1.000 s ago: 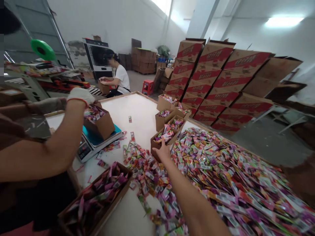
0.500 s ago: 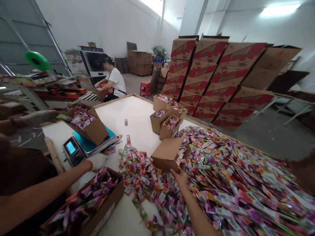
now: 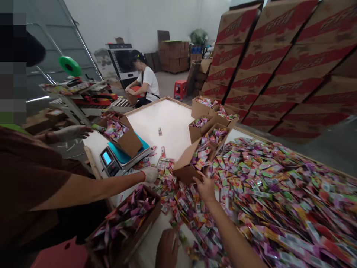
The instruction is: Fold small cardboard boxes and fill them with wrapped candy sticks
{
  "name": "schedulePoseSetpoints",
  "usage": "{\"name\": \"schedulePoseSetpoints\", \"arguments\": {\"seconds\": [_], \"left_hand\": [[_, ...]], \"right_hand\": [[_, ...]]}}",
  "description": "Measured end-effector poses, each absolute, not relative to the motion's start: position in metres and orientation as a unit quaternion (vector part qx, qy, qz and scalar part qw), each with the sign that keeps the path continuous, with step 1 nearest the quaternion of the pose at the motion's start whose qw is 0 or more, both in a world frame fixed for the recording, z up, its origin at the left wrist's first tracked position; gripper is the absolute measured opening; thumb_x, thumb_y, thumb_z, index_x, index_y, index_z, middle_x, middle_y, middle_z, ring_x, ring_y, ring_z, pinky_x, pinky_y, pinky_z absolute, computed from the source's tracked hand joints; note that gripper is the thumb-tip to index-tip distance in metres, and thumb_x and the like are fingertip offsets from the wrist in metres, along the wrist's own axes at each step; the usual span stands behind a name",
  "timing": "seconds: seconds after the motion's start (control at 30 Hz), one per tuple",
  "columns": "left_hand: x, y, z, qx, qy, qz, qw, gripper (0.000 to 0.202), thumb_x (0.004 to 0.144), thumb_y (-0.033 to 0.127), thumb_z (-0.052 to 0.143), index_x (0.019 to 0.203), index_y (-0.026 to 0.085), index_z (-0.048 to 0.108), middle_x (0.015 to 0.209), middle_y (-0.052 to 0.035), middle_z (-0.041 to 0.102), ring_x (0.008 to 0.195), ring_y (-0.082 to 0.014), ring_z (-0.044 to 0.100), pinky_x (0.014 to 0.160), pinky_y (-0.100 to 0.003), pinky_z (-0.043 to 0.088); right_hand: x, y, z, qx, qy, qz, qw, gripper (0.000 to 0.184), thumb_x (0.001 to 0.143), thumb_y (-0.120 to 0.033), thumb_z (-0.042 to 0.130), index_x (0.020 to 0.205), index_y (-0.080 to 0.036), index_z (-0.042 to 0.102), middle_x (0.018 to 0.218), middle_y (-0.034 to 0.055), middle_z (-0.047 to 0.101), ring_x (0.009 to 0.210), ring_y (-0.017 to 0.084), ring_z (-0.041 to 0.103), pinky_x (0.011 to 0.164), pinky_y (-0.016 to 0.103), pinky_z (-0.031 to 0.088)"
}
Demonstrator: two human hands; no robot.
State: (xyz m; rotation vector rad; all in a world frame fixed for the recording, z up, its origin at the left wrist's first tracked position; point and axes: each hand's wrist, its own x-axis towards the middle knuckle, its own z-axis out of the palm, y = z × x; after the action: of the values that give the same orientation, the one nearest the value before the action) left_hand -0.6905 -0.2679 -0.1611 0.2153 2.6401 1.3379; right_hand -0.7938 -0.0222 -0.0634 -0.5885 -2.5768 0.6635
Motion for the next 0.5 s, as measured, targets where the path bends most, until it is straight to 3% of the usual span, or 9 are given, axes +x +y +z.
{"name": "schedulePoseSetpoints", "arguments": {"seconds": [0.1, 0.17, 0.3, 0.37, 0.5], "left_hand": [[-0.746, -0.221, -0.164, 0.144, 0.888, 0.436, 0.001, 0.046, 0.092, 0.04, 0.04, 0.132, 0.026, 0.058, 0.14, -0.0108, 0.053, 0.135, -0.0281, 0.043, 0.113, -0.047, 0.038], [-0.785, -0.197, -0.161, 0.134, 0.915, 0.374, -0.074, 0.05, 0.094, 0.034, 0.037, 0.14, 0.018, 0.049, 0.15, -0.015, 0.042, 0.141, -0.0316, 0.033, 0.116, -0.055, 0.029], [-0.821, -0.174, -0.171, 0.122, 0.963, 0.235, -0.054, 0.052, 0.088, 0.046, 0.053, 0.132, 0.019, 0.057, 0.145, -0.0189, 0.048, 0.137, -0.0425, 0.036, 0.11, -0.072, 0.02], [-0.813, -0.174, -0.186, 0.198, 0.956, 0.212, -0.039, 0.055, 0.088, 0.05, 0.051, 0.135, 0.021, 0.055, 0.144, -0.0166, 0.049, 0.137, -0.0387, 0.037, 0.112, -0.068, 0.019], [-0.784, -0.182, -0.204, 0.285, 0.939, 0.186, -0.051, 0.061, 0.091, 0.052, 0.045, 0.146, 0.026, 0.037, 0.153, -0.013, 0.037, 0.143, -0.0331, 0.029, 0.115, -0.064, 0.02]], "right_hand": [[-0.836, -0.033, -0.047, -0.193, -0.943, 0.222, 0.156, 0.038, 0.086, -0.037, 0.06, 0.114, -0.014, 0.07, 0.09, 0.0131, 0.071, 0.088, 0.024, 0.064, 0.082, 0.031, 0.046], [-0.861, -0.03, -0.037, -0.176, -0.952, 0.211, 0.137, 0.035, 0.087, -0.035, 0.06, 0.113, -0.014, 0.07, 0.092, 0.0123, 0.069, 0.092, 0.024, 0.062, 0.084, 0.03, 0.045], [-0.905, -0.015, -0.017, -0.131, -0.964, 0.196, 0.121, 0.033, 0.088, -0.029, 0.059, 0.117, -0.018, 0.068, 0.094, 0.0096, 0.067, 0.093, 0.021, 0.06, 0.087, 0.028, 0.042], [-0.92, -0.009, -0.01, -0.125, -0.967, 0.19, 0.116, 0.033, 0.088, -0.029, 0.059, 0.117, -0.018, 0.068, 0.092, 0.0092, 0.066, 0.089, 0.02, 0.06, 0.085, 0.028, 0.042], [-0.91, -0.006, -0.008, -0.126, -0.962, 0.193, 0.148, 0.03, 0.088, -0.034, 0.059, 0.106, -0.014, 0.071, 0.083, 0.0085, 0.064, 0.082, 0.02, 0.06, 0.079, 0.029, 0.043]]}}
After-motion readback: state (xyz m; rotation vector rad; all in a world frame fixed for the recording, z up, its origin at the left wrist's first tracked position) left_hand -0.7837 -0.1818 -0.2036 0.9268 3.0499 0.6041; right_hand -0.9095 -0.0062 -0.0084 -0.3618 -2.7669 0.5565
